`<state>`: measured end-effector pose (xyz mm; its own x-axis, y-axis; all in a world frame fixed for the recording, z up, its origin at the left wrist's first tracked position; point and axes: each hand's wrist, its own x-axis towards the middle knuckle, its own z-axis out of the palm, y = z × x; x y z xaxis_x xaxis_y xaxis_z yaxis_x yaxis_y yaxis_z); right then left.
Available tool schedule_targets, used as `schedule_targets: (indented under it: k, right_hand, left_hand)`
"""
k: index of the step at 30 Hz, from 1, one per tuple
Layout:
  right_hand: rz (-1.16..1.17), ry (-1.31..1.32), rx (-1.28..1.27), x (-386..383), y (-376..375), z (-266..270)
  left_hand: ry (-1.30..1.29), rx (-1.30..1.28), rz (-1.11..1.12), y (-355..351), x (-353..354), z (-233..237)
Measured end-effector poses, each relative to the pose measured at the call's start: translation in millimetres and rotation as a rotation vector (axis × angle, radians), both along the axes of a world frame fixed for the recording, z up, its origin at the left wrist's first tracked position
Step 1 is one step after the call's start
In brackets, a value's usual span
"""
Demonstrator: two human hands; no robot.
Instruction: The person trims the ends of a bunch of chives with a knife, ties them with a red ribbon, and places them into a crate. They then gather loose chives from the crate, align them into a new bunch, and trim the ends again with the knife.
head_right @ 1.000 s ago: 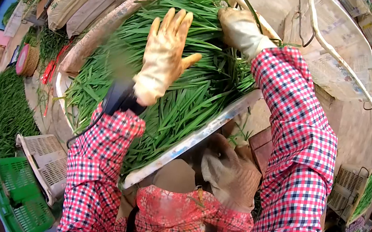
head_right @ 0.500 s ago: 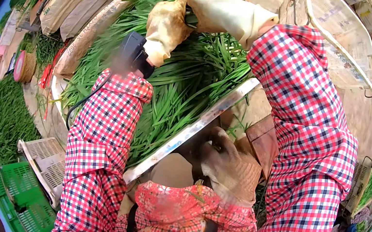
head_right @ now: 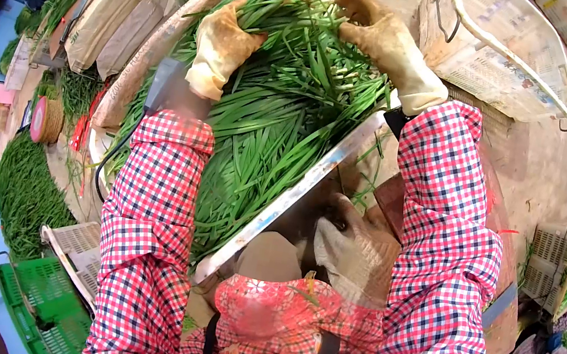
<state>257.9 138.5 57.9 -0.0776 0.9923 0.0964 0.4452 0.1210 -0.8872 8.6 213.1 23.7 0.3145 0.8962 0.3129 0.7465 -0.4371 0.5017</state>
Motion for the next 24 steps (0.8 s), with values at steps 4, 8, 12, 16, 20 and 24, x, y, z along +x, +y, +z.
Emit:
schedule_targets:
  k: [4,8,12,16,20,24]
  right_hand:
    - [0.114,0.642,0.007,8.5,-5.9,-8.8]
    - [0.033,0.653,-0.174,1.1,3.1,-28.9]
    - [-0.025,0.065,-0.094,-38.6,-2.1,5.3]
    - [-0.056,0.175,0.068,-63.8,15.1,-8.6]
    - [-0.121,0.230,0.137,-67.5,27.6,-31.9]
    - [-0.105,0.364,0.184,-70.5,17.0,-35.2]
  left_hand:
    - [-0.186,0.018,-0.061,10.6,-8.9,-9.9]
    - [-0.213,0.021,-0.121,16.2,-13.8,-14.3]
    - [-0.180,0.002,-0.147,22.2,-9.9,-19.1]
    - [-0.274,-0.041,-0.136,13.2,-4.8,-12.1]
    - [-0.203,-0.046,-0.099,5.0,-2.1,-3.7]
    - [-0.156,-0.043,-0.097,-6.7,1.6,6.2]
